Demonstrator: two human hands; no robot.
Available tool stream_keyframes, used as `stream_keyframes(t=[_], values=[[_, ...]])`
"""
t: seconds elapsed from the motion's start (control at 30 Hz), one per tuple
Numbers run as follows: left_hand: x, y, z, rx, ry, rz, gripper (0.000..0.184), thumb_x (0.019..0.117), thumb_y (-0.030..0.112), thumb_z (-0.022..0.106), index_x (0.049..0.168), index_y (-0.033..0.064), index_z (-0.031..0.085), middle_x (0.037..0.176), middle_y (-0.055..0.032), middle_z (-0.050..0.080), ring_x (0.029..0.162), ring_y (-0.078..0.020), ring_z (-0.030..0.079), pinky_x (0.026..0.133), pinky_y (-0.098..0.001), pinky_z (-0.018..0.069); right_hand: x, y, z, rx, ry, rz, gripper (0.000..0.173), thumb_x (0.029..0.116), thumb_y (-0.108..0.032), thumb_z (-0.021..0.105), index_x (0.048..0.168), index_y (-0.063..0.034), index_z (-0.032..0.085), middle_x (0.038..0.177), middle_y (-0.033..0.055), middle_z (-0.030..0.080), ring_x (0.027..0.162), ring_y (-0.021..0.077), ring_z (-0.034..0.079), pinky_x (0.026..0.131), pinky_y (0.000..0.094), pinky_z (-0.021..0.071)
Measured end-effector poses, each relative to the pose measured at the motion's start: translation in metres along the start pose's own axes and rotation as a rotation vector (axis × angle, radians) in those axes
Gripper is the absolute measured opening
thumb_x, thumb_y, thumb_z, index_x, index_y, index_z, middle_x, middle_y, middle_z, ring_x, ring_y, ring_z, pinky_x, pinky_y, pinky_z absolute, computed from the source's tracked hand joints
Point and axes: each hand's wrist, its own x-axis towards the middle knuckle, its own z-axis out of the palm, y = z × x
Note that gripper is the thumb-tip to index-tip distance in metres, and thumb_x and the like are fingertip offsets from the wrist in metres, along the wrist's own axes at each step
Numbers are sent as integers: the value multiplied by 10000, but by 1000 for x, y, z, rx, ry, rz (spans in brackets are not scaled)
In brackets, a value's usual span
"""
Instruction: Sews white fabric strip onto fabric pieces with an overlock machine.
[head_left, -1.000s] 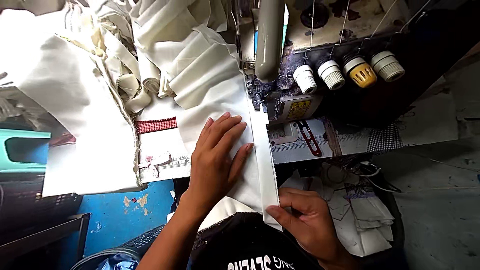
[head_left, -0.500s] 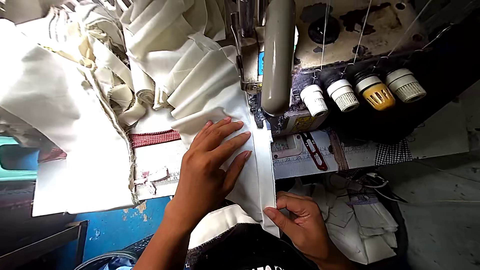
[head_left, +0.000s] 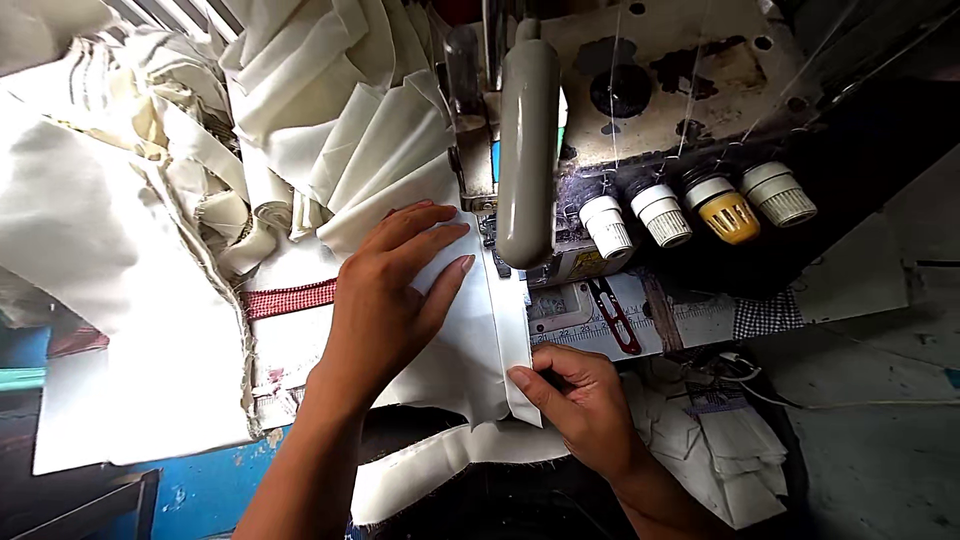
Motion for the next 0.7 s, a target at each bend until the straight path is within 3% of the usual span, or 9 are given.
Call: stream_keyframes(t=[0.1,0.33,0.4,0.47,0.5,0.57,0.63,0.7], values=[[10,-5,-1,2,-3,10,270,979,237,667,1160,52,745,1249,-107,707,1240,-177,635,1070,-327,490,12,-1,2,-27,26,-11,154,967,-108,671,868,-1,722,801,22,697,702,15,636,625,168,542],[25,-23,0,19,32,-26,235,973,279,671,1050,69,742,1083,-105,725,963,-147,690,851,-368,545,35,1,12,-32,118,-31,166,969,-120,676,864,-3,729,783,32,696,692,30,638,642,194,549],[24,-20,-3,76,43,-20,260,983,272,656,1083,46,736,1140,-147,720,1038,-219,696,893,-440,542,30,5,15,-121,174,-84,197,989,-149,645,890,-3,732,845,50,710,749,50,656,673,214,559],[5,-8,-11,98,67,6,286,1000,224,629,1144,-5,723,1254,-196,685,1207,-306,646,1027,-500,511,12,8,13,-284,193,-138,280,1012,-255,627,1031,0,741,1028,87,733,915,101,702,784,273,606],[-13,1,-14,55,108,9,266,999,189,624,1130,-18,726,1223,-192,692,1170,-293,652,1003,-478,520,-1,8,9,-352,185,-148,351,1015,-320,636,1130,-1,726,1087,95,731,960,116,706,816,295,614],[-57,22,-10,-143,163,-73,220,1024,192,597,1050,19,731,1029,-81,731,949,-137,685,841,-322,563,-30,11,2,-466,169,-160,381,1014,-331,652,1233,-23,697,1048,72,750,909,105,718,798,291,619],[-92,46,9,-400,62,-224,270,1067,275,546,1072,77,729,973,22,752,846,-46,711,751,-234,608,-56,19,-5,-560,134,-184,266,1034,-222,604,1196,-42,715,934,46,754,804,93,714,730,266,608],[-114,65,40,-568,-4,-359,350,1024,293,618,1175,-6,720,1049,-39,774,909,-114,754,800,-290,649,-73,27,-8,-580,72,-205,200,1032,-165,595,1112,-58,744,907,38,759,793,90,723,726,250,608]])
